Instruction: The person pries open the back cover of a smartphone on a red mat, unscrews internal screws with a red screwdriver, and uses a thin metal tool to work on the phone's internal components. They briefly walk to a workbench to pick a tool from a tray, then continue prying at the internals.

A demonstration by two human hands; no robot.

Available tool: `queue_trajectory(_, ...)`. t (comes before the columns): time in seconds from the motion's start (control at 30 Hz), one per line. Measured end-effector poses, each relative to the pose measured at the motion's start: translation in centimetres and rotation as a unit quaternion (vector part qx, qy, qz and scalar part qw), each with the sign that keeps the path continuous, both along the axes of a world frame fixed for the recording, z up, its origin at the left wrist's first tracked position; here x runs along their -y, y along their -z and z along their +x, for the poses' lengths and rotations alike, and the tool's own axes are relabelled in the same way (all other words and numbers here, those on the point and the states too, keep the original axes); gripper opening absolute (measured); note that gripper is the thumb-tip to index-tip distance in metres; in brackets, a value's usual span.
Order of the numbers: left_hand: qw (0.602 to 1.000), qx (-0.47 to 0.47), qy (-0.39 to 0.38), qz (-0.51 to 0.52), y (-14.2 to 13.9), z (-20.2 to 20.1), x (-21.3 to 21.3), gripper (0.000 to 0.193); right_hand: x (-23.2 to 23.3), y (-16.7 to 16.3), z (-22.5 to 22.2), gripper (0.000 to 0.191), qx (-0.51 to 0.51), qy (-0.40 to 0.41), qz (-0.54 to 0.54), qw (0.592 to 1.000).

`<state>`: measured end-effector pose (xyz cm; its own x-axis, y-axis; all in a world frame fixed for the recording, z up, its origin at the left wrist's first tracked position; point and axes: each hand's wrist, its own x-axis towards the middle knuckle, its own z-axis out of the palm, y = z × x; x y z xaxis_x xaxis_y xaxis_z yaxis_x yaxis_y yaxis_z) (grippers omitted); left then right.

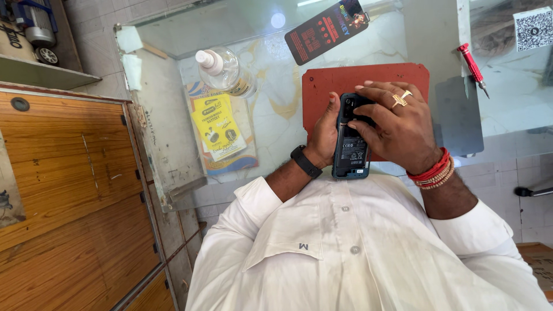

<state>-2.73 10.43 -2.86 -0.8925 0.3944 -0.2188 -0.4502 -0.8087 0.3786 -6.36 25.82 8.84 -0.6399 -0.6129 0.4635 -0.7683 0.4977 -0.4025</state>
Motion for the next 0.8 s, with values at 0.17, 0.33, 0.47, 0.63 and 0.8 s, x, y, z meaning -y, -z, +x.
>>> queue_trajectory(0.17,1.000,0.012,0.022,0.005,0.1,-0.1,0.1,0.070,0.1,0.7,-0.2,0.024,0.068,0.012,-0.073,0.995)
queue_trajectory(0.33,0.998,0.013,0.035,-0.056,-0.3,-0.2,0.0,0.072,-0.3,2.0,-0.3,0.023,0.111,0.013,-0.152,0.982)
queue_trajectory(0.47,0.991,-0.001,0.019,-0.132,-0.5,-0.3,-0.1,0.070,-0.6,2.9,-0.6,0.025,0.107,-0.002,-0.177,0.978)
queue_trajectory(0.63,0.986,-0.010,0.028,-0.163,-1.2,-0.6,0.0,0.071,-0.3,3.3,-0.9,0.025,0.117,-0.007,-0.192,0.975)
queue_trajectory(0.8,0.982,-0.032,0.025,-0.186,-1.7,-0.5,0.3,0.072,0.1,3.2,-0.9,0.024,0.131,-0.013,-0.198,0.971)
